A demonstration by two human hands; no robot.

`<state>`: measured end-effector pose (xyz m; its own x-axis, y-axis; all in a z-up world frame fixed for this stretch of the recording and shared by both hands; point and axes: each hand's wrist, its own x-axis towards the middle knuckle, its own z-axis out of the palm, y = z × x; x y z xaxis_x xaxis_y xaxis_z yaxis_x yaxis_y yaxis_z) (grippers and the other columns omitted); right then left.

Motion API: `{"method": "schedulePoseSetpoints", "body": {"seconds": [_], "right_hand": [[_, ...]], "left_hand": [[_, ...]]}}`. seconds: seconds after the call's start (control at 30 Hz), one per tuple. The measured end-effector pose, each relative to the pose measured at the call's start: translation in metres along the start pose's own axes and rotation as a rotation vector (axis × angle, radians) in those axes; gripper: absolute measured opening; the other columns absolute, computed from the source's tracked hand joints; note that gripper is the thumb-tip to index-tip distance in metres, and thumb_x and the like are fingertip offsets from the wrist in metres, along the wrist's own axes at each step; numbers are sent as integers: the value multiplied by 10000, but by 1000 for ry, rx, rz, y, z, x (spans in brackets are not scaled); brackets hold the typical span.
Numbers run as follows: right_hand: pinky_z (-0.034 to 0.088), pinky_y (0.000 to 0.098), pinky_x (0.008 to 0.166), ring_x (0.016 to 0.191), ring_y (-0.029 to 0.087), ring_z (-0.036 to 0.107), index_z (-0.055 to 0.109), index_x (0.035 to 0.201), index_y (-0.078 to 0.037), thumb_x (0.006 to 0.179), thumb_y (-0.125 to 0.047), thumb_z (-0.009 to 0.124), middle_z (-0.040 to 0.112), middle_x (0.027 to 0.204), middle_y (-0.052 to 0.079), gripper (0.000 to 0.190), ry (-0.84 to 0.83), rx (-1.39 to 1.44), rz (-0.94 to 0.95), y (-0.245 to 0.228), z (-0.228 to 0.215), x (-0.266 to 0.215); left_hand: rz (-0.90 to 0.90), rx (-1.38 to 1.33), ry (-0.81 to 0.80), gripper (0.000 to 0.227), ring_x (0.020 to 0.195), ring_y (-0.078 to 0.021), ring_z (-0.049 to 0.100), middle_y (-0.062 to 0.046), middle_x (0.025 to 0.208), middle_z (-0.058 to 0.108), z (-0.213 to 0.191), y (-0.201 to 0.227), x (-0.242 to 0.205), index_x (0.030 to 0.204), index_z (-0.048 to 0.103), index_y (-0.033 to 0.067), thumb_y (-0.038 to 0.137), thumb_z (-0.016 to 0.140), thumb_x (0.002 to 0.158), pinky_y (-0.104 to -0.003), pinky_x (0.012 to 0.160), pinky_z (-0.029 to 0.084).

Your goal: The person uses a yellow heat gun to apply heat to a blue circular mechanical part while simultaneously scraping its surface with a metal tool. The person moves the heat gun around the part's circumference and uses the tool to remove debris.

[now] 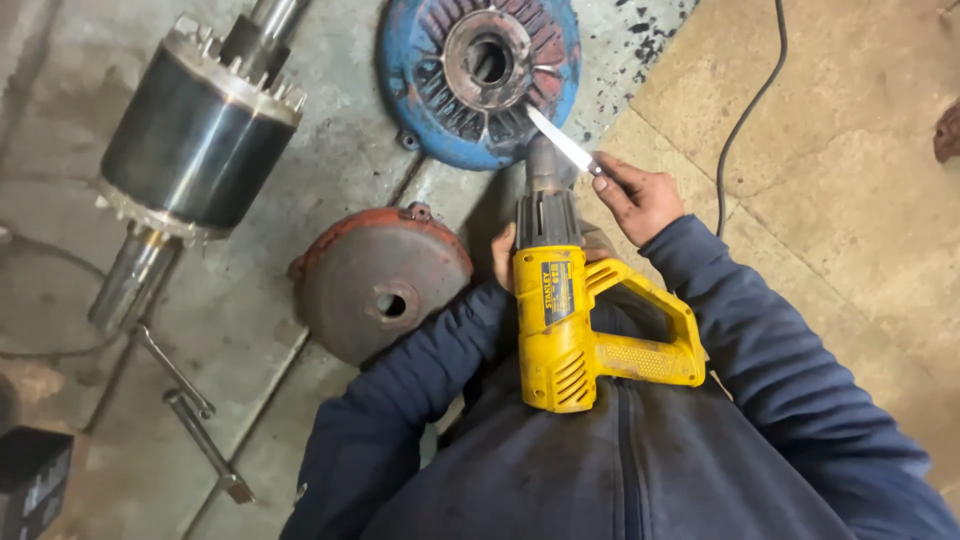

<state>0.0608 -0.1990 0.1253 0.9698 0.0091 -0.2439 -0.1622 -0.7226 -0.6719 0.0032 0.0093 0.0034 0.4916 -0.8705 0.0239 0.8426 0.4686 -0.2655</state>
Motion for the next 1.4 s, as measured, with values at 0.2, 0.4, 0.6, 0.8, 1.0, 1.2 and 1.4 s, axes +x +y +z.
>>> {"method": "schedulePoseSetpoints", "body": {"seconds": [0.2,0.4,0.6,0.8,1.0,1.2,1.4], "right_hand": [[550,333,904,1046,212,723,639,1391,-57,1075,-213,625,748,1151,178,352,-15,194,-59,26,19,3],[568,353,875,1015,259,750,660,1347,-57,1056,-243,628,752,1108,190,347,-27,89,16,-3,-2,-11],[563,420,701,802,361,722,728,1285,-138,1030,-329,666,726,892,196,325,-6,-245,102,-59,-29,-2],[543,417,621,663,346,696,702,1311,-157,1032,-304,653,691,774,161,320,83,-208,87,-31,3,-8],[527,331,686,748,240,680,603,1393,-93,1093,-269,627,702,891,130,349,253,-13,83,17,34,-16],[492,302,694,729,155,579,609,1391,-50,1097,-243,621,630,816,111,352,340,100,123,22,31,-23],[527,387,633,693,304,694,689,1288,-89,1053,-284,627,686,802,163,312,106,-138,85,-43,-12,-18]], "left_hand": [[-38,-104,-3,1108,1362,-515,522,-401,1562,397,-4,-2,-1,1483,509,-30,863,419,832,-585,1101,478],[-8,-75,-33,1082,1373,-528,487,-390,1546,477,-3,-2,-1,1470,516,-49,845,451,865,-581,1122,456],[97,-27,9,1039,1439,-551,449,-217,1397,627,-8,-2,1,1465,513,-56,818,463,905,-630,1113,439],[-47,-153,-41,1118,1362,-526,496,-350,1558,479,-3,1,-3,1498,492,-42,865,448,846,-609,1099,456],[5,-82,2,1111,1341,-527,532,-398,1546,428,-12,-1,-1,1487,501,-43,876,425,868,-588,1109,470],[-29,-108,17,1077,1248,-521,588,-387,1528,454,1,3,1,1476,514,-24,867,413,879,-598,1037,511],[7,-121,-11,1077,1259,-518,589,-412,1517,464,1,2,1,1488,507,-28,860,407,887,-575,1050,517]]}}
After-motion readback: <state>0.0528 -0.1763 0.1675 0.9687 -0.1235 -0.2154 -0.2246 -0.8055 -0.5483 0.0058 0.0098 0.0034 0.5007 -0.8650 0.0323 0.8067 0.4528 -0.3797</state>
